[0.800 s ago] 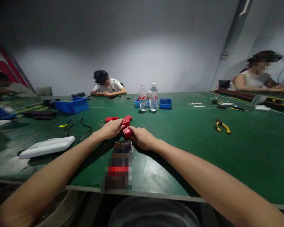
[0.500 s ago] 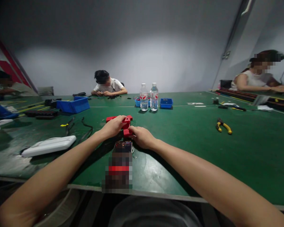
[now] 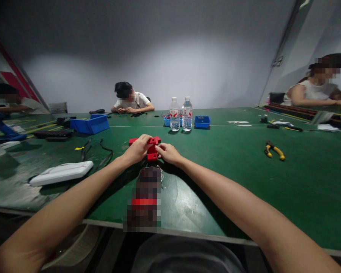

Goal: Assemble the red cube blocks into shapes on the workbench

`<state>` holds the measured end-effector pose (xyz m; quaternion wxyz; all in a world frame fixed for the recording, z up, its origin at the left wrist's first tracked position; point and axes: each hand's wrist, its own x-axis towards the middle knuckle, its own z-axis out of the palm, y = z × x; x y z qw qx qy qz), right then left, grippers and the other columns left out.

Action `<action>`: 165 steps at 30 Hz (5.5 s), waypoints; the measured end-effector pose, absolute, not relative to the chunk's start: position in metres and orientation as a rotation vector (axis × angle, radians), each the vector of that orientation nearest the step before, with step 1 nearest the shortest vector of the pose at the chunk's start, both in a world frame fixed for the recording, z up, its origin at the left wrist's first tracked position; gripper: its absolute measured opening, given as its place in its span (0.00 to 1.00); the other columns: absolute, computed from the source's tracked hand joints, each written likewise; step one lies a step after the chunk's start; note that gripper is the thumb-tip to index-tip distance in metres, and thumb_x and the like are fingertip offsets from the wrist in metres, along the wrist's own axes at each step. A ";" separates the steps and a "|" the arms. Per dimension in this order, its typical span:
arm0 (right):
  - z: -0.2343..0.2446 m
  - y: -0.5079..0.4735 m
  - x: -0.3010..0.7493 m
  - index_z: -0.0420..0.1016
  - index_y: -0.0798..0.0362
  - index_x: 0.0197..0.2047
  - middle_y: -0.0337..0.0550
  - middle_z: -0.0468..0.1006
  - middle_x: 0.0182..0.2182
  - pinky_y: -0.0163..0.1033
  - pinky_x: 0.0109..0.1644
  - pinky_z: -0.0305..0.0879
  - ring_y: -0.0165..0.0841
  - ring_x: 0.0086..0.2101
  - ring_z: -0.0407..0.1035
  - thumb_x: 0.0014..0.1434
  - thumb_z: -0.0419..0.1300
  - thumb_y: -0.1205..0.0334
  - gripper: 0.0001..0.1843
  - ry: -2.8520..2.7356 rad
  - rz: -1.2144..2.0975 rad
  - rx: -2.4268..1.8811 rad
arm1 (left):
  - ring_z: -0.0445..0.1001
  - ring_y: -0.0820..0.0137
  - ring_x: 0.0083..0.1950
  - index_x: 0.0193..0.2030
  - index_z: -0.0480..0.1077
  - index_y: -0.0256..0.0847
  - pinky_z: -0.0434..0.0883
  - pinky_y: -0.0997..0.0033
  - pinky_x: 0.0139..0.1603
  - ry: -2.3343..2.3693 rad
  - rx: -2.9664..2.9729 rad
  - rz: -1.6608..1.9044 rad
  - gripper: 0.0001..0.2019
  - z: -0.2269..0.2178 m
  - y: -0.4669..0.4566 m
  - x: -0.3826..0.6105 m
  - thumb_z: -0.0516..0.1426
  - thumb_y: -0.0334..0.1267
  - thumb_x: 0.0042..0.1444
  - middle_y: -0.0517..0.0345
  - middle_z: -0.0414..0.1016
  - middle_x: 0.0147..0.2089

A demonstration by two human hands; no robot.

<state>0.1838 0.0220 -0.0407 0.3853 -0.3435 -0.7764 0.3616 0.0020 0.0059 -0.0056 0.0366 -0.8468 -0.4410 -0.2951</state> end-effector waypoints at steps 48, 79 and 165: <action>-0.040 0.007 0.193 0.76 0.57 0.49 0.47 0.80 0.43 0.41 0.47 0.66 0.37 0.41 0.73 0.64 0.51 0.54 0.20 -1.986 0.813 -0.801 | 0.71 0.66 0.38 0.42 0.71 0.32 0.67 0.70 0.41 -1.309 -3.204 -0.631 0.21 0.003 0.008 -0.010 0.45 0.46 0.64 0.51 0.75 0.38; -0.039 0.003 0.193 0.77 0.57 0.47 0.46 0.80 0.39 0.38 0.42 0.66 0.35 0.37 0.71 0.63 0.52 0.51 0.21 -1.951 0.830 -0.826 | 0.71 0.66 0.36 0.39 0.72 0.33 0.66 0.70 0.40 -1.298 -3.144 -0.584 0.18 0.006 0.007 -0.011 0.46 0.42 0.63 0.51 0.76 0.36; -0.038 0.001 0.192 0.76 0.59 0.43 0.46 0.79 0.35 0.36 0.38 0.65 0.32 0.32 0.69 0.64 0.50 0.54 0.19 -1.983 0.763 -0.855 | 0.70 0.68 0.34 0.36 0.70 0.31 0.68 0.69 0.38 -1.398 -3.331 -0.655 0.28 0.002 0.014 -0.017 0.44 0.57 0.62 0.52 0.73 0.33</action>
